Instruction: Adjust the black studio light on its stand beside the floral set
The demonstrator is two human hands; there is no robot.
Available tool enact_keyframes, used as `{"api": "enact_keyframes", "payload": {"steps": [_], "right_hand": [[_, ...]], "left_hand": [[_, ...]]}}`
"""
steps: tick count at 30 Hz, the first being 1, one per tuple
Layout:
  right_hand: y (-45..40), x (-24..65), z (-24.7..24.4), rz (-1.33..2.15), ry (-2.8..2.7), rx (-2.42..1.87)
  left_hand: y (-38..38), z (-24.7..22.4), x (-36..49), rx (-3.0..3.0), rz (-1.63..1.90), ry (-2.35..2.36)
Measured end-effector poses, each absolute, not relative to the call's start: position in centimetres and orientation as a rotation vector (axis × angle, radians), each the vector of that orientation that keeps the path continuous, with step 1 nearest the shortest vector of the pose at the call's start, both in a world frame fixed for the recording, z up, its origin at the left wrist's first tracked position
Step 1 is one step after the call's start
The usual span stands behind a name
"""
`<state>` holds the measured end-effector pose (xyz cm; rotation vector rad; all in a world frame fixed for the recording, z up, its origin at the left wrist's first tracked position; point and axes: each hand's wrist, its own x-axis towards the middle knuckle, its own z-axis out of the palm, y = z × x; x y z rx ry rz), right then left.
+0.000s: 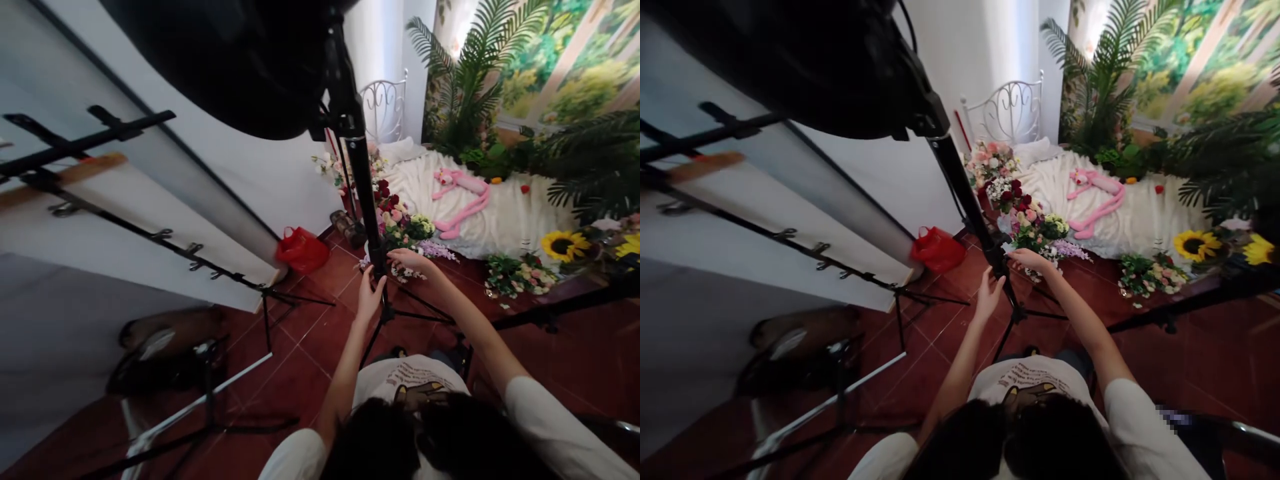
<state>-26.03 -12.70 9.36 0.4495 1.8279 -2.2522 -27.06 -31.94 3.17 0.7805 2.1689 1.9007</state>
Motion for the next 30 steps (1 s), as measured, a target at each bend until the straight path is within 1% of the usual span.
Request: {"api": "enact_keyframes", "payload": {"steps": [5,12,16,22,30], "right_hand": [[-10.9,-27.0,10.2,-2.172,1.676,0.435],[-9.3,-28.5,9.7,-2.102,1.632,0.378],[-8.4,-29.5,9.1,-2.022,1.666,0.351],[-7.6,-31.2,8.5,-1.934,1.703,0.207],[-7.8,-32.9,10.3,-1.712,1.793,0.088]], "left_hand": [[-31.0,4.5,-26.5,0.691,1.951,2.199],[-30.3,5.6,-26.6,0.705,1.951,2.368],[-30.3,5.5,-26.7,0.713,1.917,2.458],[-30.5,4.6,-26.5,0.711,1.935,2.376],[-30.8,2.9,-26.5,0.641,1.924,2.301]]}}
